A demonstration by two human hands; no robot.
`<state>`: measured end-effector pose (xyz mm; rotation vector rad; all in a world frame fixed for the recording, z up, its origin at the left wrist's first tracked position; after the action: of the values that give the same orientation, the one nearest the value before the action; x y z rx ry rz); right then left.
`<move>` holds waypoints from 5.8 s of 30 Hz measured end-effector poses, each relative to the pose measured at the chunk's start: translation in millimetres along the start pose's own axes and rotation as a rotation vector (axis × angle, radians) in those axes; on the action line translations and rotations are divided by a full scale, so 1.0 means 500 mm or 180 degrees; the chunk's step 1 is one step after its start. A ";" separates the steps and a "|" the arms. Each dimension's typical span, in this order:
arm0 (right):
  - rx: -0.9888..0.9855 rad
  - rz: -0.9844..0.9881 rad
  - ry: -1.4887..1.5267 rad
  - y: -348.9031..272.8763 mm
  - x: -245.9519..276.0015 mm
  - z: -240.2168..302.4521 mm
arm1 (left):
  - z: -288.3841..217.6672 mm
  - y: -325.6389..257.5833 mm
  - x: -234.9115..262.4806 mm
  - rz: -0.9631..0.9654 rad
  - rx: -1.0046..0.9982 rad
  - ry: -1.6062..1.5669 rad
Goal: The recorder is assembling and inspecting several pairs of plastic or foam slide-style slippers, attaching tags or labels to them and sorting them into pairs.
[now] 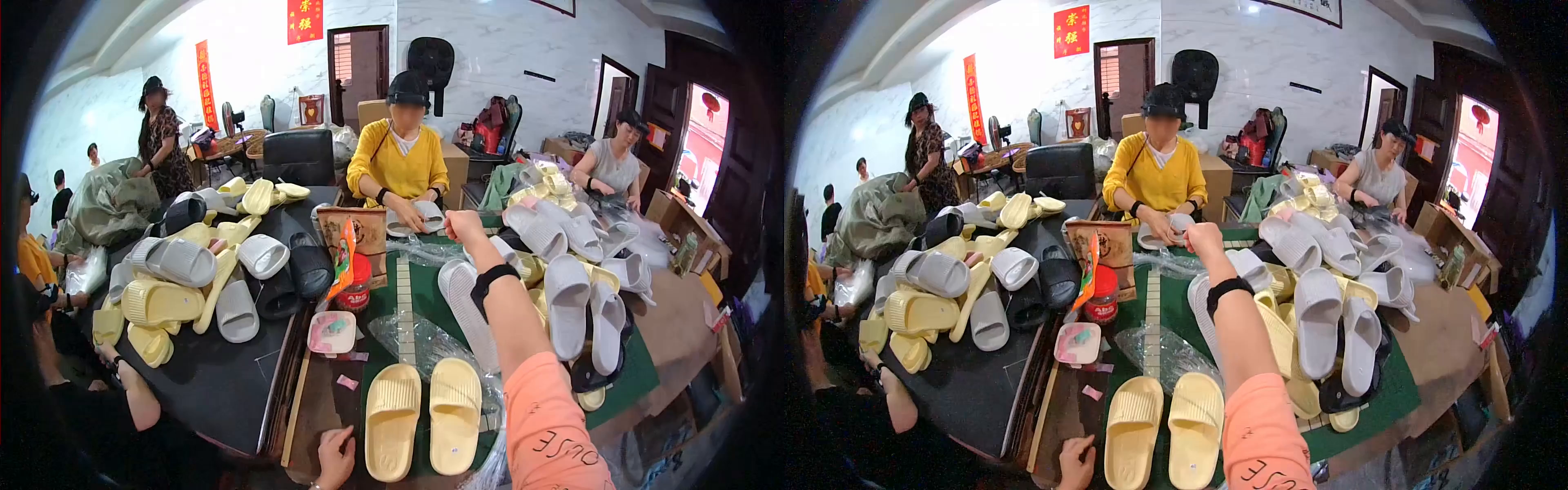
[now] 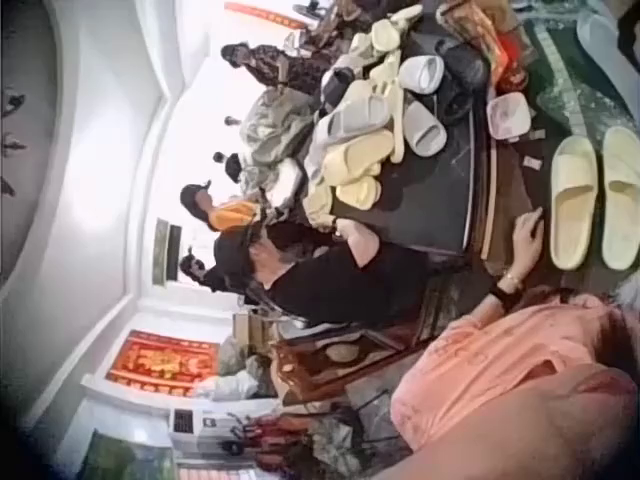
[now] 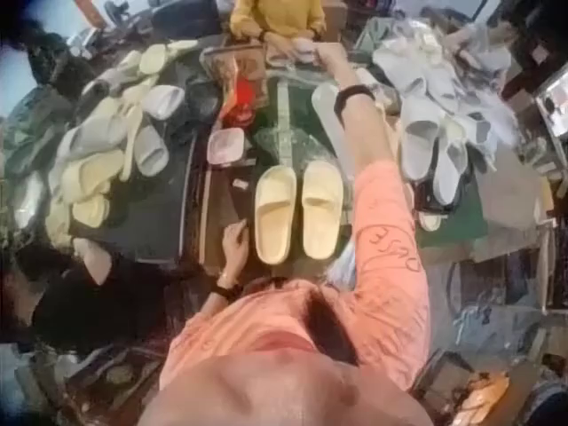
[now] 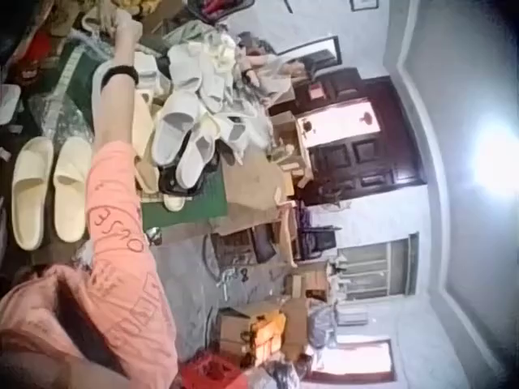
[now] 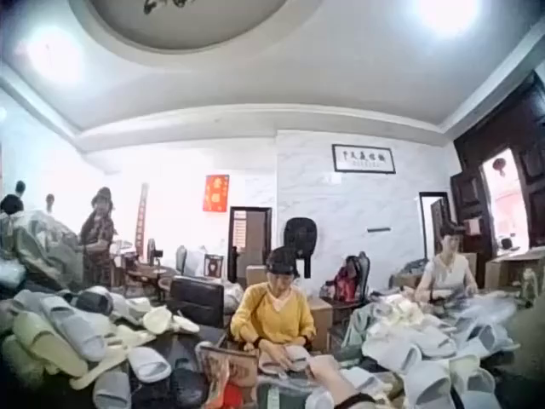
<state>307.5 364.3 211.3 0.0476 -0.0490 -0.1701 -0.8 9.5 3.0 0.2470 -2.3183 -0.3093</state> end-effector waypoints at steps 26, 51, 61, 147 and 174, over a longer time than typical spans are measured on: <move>0.0489 -0.1393 0.1951 0.165 -0.055 -0.197 | -0.035 0.028 0.033 -0.0105 -0.0332 -0.0138; 0.0283 -0.0950 0.1656 0.142 -0.059 -0.202 | -0.027 0.024 0.023 -0.0097 -0.0312 -0.0252; 0.0174 0.0265 0.1260 -0.071 -0.025 -0.078 | -0.127 0.201 0.085 0.0571 0.1144 -0.4560; -0.0654 -0.0492 -0.2283 -0.807 0.213 -0.243 | -0.373 -0.032 -0.242 0.3678 0.0985 -0.3631; 0.0228 -0.1030 -0.0267 -0.803 0.210 -0.259 | -0.357 -0.060 -0.280 0.3731 -0.0204 -0.2076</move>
<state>350.0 -43.2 66.0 0.1200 -0.1314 -0.4939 226.8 -7.5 19.8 -1.3824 -2.6018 0.1705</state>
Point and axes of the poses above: each hand's wrist, its own y-axis towards the middle knuckle, its own x-axis out of the back of the hand, z = x × y, the point moved 1 cm from there along y, towards the middle knuckle, and after that the axes turned 11 degrees about y, right-handed, at the moved point
